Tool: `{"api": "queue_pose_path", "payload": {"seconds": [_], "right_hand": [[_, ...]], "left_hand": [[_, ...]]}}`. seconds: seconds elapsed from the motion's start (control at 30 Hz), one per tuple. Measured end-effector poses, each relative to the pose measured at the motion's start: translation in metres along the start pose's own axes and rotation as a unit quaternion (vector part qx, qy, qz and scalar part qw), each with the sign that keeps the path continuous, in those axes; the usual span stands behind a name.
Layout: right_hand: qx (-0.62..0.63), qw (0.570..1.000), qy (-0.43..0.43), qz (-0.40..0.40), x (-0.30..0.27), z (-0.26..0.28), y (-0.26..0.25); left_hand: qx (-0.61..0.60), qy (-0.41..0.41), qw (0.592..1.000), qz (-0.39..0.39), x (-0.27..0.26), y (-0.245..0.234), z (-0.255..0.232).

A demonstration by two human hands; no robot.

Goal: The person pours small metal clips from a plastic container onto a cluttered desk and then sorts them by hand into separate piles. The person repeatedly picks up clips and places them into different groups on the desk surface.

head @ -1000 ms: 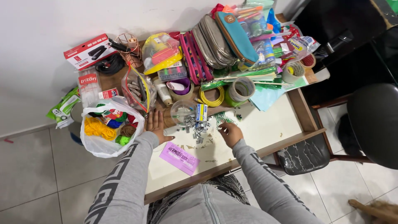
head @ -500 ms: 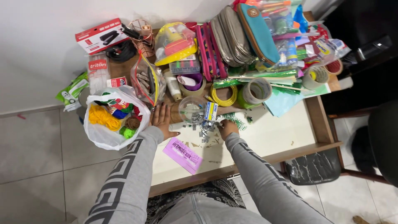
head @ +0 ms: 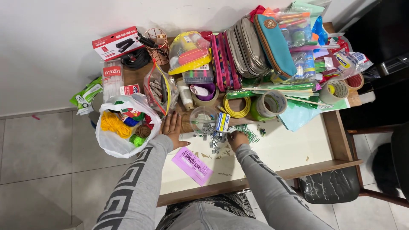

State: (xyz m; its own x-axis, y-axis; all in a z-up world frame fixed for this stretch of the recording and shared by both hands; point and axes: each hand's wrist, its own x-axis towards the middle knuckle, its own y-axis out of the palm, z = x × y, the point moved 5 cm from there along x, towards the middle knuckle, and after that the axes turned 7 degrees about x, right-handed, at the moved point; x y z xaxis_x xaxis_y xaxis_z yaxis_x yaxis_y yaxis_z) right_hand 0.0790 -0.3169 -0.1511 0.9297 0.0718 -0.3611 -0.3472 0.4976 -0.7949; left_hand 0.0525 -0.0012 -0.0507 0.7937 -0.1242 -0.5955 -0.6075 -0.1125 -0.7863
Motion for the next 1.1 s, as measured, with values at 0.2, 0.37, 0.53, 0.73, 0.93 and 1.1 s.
{"api": "queue_pose_path", "payload": {"seconds": [0.2,0.37,0.53,0.73,0.93,1.1], "right_hand": [[0.110,0.990,0.025,-0.085,-0.025,-0.007,-0.026],[0.175,0.957,-0.117,-0.197,-0.057,0.090,-0.103],[0.150,0.932,-0.263,-0.198,-0.056,0.149,-0.120],[0.089,0.924,-0.325,-0.183,-0.053,0.163,-0.116],[0.065,0.926,-0.333,-0.165,-0.051,0.156,-0.117],[0.058,0.912,-0.334,-0.230,-0.058,0.144,-0.125]], "left_hand": [[-0.025,0.001,0.999,0.019,0.001,0.000,0.000],[-0.002,0.005,1.000,0.007,0.007,0.008,0.004],[0.009,0.004,1.000,-0.018,0.011,0.009,0.004],[-0.011,0.008,1.000,-0.024,0.005,0.005,0.002],[-0.027,0.010,1.000,0.001,0.000,0.001,0.002],[-0.017,0.008,1.000,0.002,-0.001,0.000,0.001]]}}
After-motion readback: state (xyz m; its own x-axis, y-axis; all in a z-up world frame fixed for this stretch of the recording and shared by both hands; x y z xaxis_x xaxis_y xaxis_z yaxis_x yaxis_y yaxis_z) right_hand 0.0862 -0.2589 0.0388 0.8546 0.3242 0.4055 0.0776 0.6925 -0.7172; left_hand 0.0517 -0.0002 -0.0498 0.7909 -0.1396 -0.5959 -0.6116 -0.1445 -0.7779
